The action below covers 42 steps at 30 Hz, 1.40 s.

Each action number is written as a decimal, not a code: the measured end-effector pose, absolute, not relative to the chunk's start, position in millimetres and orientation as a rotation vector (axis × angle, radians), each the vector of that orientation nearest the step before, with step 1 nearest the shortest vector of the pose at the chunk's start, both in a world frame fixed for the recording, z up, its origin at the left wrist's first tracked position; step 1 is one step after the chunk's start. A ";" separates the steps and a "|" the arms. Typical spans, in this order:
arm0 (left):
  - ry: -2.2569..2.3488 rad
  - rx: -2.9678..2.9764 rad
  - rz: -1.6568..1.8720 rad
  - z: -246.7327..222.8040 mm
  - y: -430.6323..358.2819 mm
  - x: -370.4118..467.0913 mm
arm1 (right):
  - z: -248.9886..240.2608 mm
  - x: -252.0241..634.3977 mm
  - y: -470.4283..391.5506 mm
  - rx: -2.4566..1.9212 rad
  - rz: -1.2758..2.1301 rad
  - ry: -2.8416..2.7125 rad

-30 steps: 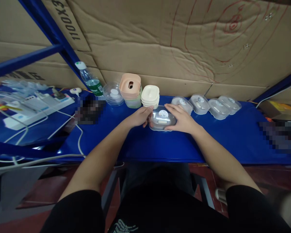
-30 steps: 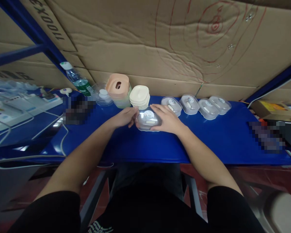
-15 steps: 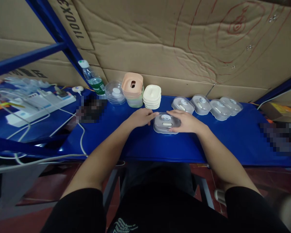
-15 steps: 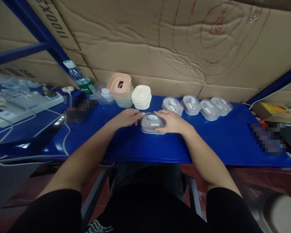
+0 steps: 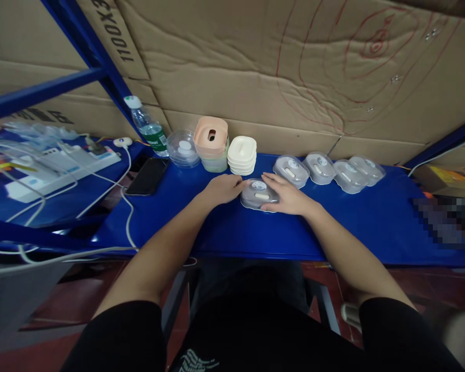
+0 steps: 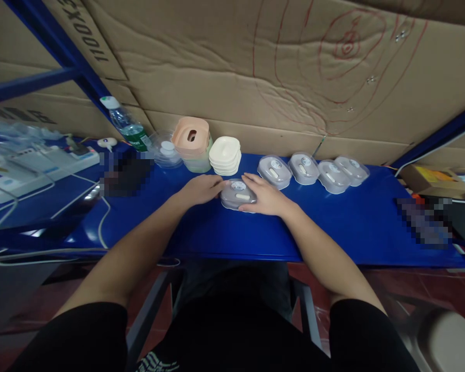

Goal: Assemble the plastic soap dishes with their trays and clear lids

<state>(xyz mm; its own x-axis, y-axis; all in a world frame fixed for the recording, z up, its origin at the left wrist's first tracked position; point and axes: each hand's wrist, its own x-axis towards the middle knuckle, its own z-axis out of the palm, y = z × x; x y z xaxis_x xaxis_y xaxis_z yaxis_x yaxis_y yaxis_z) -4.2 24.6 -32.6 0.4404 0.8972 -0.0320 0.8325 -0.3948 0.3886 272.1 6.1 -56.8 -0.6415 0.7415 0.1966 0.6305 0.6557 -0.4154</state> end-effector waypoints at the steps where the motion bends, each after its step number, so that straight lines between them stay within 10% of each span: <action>1: 1.506 2.369 0.273 -34.3 26.0 -4.6 | -59.3 268.8 6.3 -1.088 0.418 -2.515; 42: 1.377 2.426 0.237 -41.1 27.5 -5.4 | -53.7 299.8 32.0 -1.546 0.010 -2.300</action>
<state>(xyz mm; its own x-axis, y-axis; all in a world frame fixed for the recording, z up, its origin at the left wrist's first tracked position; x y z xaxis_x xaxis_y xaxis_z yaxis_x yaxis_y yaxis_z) -5.4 27.5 -41.1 0.5161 0.8563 -0.0223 0.7993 -0.4721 0.3718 299.8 32.0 -53.7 -0.3309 0.8960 0.2962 0.8934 0.3985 -0.2075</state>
